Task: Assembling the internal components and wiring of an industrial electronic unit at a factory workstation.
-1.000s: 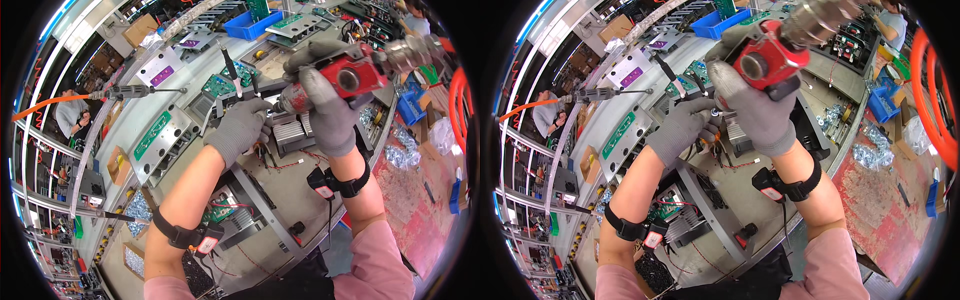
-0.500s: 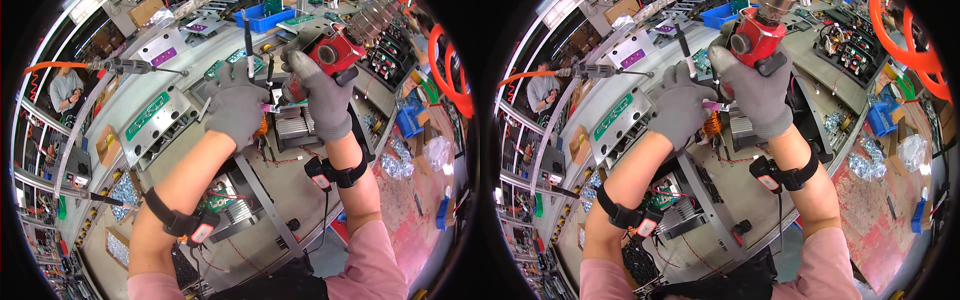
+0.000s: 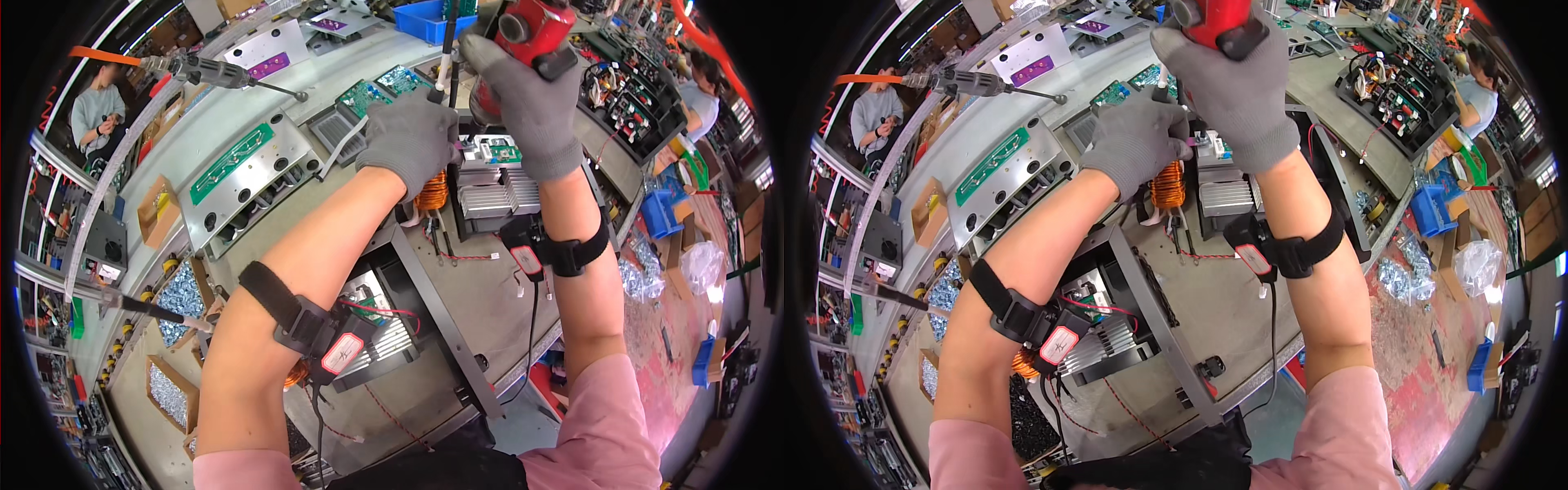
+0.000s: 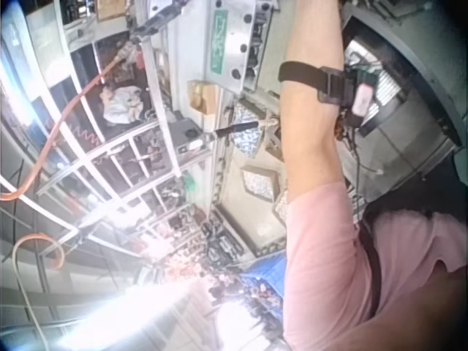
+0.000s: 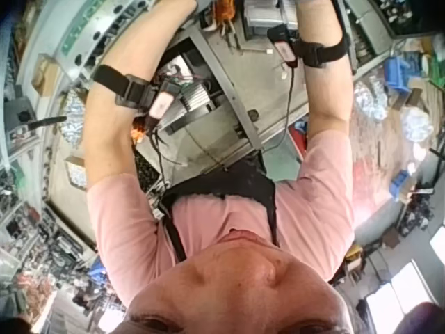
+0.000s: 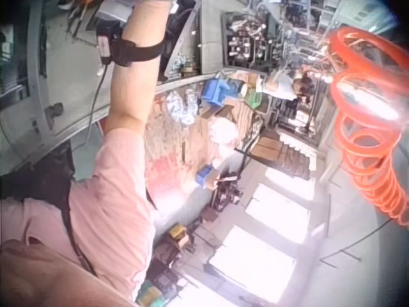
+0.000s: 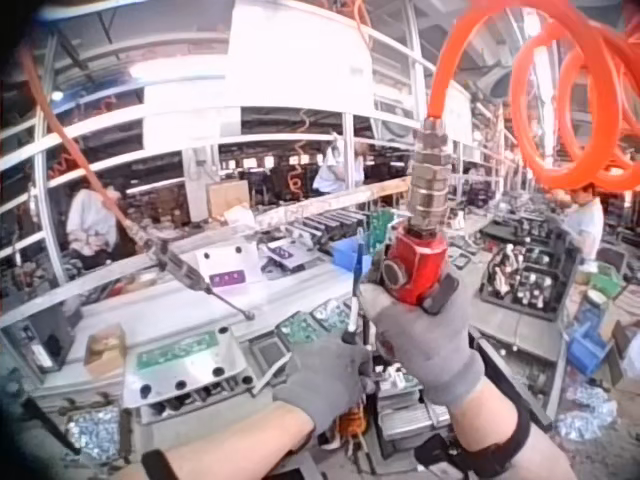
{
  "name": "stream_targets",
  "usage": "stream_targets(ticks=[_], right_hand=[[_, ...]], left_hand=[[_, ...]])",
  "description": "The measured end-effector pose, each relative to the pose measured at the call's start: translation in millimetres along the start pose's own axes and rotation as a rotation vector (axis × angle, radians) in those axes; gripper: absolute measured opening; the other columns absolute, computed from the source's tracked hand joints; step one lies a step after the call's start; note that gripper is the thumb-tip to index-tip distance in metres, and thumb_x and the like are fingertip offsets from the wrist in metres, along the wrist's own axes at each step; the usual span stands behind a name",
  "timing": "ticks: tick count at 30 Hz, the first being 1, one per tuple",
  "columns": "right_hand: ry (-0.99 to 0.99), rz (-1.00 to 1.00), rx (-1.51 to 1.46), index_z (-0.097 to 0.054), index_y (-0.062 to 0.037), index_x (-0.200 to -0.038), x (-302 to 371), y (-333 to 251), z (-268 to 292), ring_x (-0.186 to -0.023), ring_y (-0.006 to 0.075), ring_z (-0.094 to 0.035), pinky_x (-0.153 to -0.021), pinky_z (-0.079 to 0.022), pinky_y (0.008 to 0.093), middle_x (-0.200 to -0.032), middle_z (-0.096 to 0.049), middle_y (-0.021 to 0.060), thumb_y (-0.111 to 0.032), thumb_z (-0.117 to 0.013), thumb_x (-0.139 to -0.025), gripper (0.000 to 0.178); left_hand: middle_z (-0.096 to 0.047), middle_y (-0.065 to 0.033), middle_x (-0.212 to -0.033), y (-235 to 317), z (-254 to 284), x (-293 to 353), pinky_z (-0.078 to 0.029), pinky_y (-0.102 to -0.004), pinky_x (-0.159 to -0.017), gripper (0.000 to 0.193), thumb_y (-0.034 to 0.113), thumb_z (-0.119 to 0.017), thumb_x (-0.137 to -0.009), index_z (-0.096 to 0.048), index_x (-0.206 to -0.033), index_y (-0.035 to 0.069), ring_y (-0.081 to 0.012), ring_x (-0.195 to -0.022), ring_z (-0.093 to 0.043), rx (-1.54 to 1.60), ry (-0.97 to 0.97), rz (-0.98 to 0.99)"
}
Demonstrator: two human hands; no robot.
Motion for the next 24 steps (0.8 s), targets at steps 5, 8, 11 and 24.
stream_targets(ticks=[5,8,11,24], right_hand=[[0.016,-0.181,-0.108,-0.058,-0.0066,-0.084,-18.9,15.4,-10.1,-0.054,0.0061,-0.049,-0.048,-0.040,0.0229,-0.068,-0.054,-0.0032,-0.005,-0.069,-0.078,0.013],[0.042,-0.224,0.040,-0.056,-0.0066,-0.079,-25.8,14.0,-7.1,-0.050,0.0067,-0.049,-0.045,-0.039,0.0236,-0.061,-0.052,-0.0031,-0.006,-0.066,-0.079,0.010],[0.056,-0.306,0.041,-0.056,-0.0062,-0.078,-27.9,14.8,-7.3,-0.044,0.0082,-0.048,-0.040,-0.038,0.0241,-0.057,-0.051,-0.0020,-0.008,-0.063,-0.081,0.008],[-0.035,-0.291,0.007,-0.058,-0.0043,-0.079,-28.1,22.7,-2.6,-0.050,0.0098,-0.053,-0.046,-0.042,0.0241,-0.063,-0.056,0.0008,-0.006,-0.061,-0.080,0.004]], left_hand=[[-0.054,-0.0022,-0.113,1.1,-0.5,-4.9,-0.040,-0.0467,-0.088,0.021,0.035,-0.068,-0.078,-0.068,-0.098,0.027,-0.0188,-0.112,-0.052,-0.006,-0.010,0.047],[-0.054,-0.0019,-0.114,0.8,-3.2,-6.5,-0.040,-0.0472,-0.088,0.024,0.034,-0.068,-0.078,-0.068,-0.101,0.027,-0.0180,-0.113,-0.051,-0.014,-0.014,0.052],[-0.053,-0.0019,-0.116,0.3,-6.5,-8.1,-0.039,-0.0464,-0.088,0.026,0.033,-0.068,-0.077,-0.068,-0.103,0.027,-0.0181,-0.114,-0.051,-0.028,0.021,0.065],[-0.055,-0.0038,-0.120,-2.4,-11.2,-9.9,-0.040,-0.0436,-0.088,0.030,0.034,-0.068,-0.078,-0.068,-0.107,0.025,-0.0196,-0.115,-0.050,-0.091,0.048,0.039]])
Point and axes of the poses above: each hand's wrist, its own x-axis away from the middle knuckle, its own z-axis out of the back of the hand, y = z × x, the point moved 1 cm from there along -x, towards the middle knuckle
